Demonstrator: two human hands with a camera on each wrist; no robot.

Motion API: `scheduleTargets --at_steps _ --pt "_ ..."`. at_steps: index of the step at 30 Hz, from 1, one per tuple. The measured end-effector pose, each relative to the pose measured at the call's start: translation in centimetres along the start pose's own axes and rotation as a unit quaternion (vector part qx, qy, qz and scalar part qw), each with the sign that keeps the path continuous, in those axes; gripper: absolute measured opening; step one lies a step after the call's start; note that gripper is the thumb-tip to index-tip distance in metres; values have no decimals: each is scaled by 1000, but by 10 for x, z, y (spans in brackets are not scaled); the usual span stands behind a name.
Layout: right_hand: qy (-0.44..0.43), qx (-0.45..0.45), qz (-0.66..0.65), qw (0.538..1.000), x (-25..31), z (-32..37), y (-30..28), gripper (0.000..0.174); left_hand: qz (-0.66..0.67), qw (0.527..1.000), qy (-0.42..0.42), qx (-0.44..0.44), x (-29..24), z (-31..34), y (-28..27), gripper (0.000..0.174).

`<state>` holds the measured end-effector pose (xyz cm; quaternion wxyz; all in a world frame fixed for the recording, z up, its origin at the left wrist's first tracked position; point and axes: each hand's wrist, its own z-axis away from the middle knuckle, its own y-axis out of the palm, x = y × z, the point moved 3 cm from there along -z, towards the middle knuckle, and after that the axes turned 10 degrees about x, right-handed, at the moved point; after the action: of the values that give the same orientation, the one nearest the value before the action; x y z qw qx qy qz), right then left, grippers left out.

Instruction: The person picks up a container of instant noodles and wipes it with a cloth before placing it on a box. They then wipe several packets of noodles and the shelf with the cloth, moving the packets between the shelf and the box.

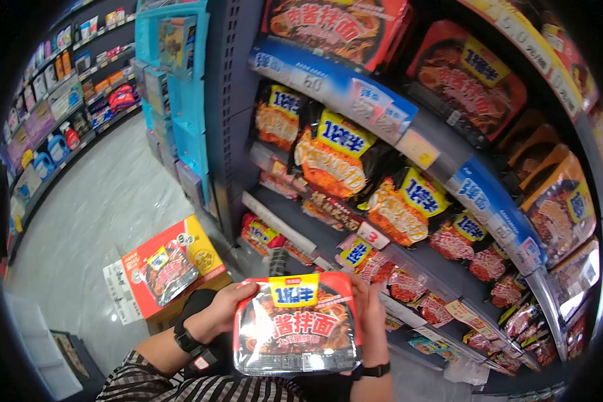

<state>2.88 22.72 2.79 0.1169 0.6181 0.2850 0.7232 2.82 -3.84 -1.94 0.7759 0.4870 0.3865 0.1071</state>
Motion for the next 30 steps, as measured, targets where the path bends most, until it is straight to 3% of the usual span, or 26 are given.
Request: scheduleTargets --at_steps 2,3,4,6,8,10,12,14,16,18,22,25,28,30 --pt "53 36 114 991 29 14 28 46 -68 996 34 -51 -8 1 8 41" --pt "142 21 187 972 24 18 8 53 -78 995 48 -42 -10 -1 9 41" --pt "104 66 236 964 33 32 17 50 -96 994 52 -28 -9 -4 8 41" --pt "166 53 287 942 40 36 23 45 -141 986 90 -6 -9 -8 15 41" --pt "183 26 271 945 46 40 24 43 -157 982 100 14 -6 -13 20 42" --pt "247 76 232 938 43 44 16 45 -139 984 104 30 -9 -11 31 36" --pt "226 66 239 942 54 46 24 41 -193 975 103 32 -9 -14 27 41" --pt "252 -2 296 921 80 51 39 39 -63 992 111 26 -6 -22 18 56" --pt "173 -46 312 933 109 60 47 37 -67 986 145 55 -18 -20 30 75" --pt "20 -83 276 957 138 64 54 35 -97 983 145 50 -23 -22 26 75" --pt "-184 -180 314 914 214 69 82 37 -149 979 138 24 -13 -24 19 71" --pt "-232 -137 294 917 259 51 123 38 -123 985 110 -50 -1 -34 -1 60" --pt "-239 -131 302 913 294 29 118 37 -142 982 112 -46 3 -38 -8 68" --pt "-241 -129 285 919 311 10 114 36 -131 983 120 -45 1 -37 -4 62"
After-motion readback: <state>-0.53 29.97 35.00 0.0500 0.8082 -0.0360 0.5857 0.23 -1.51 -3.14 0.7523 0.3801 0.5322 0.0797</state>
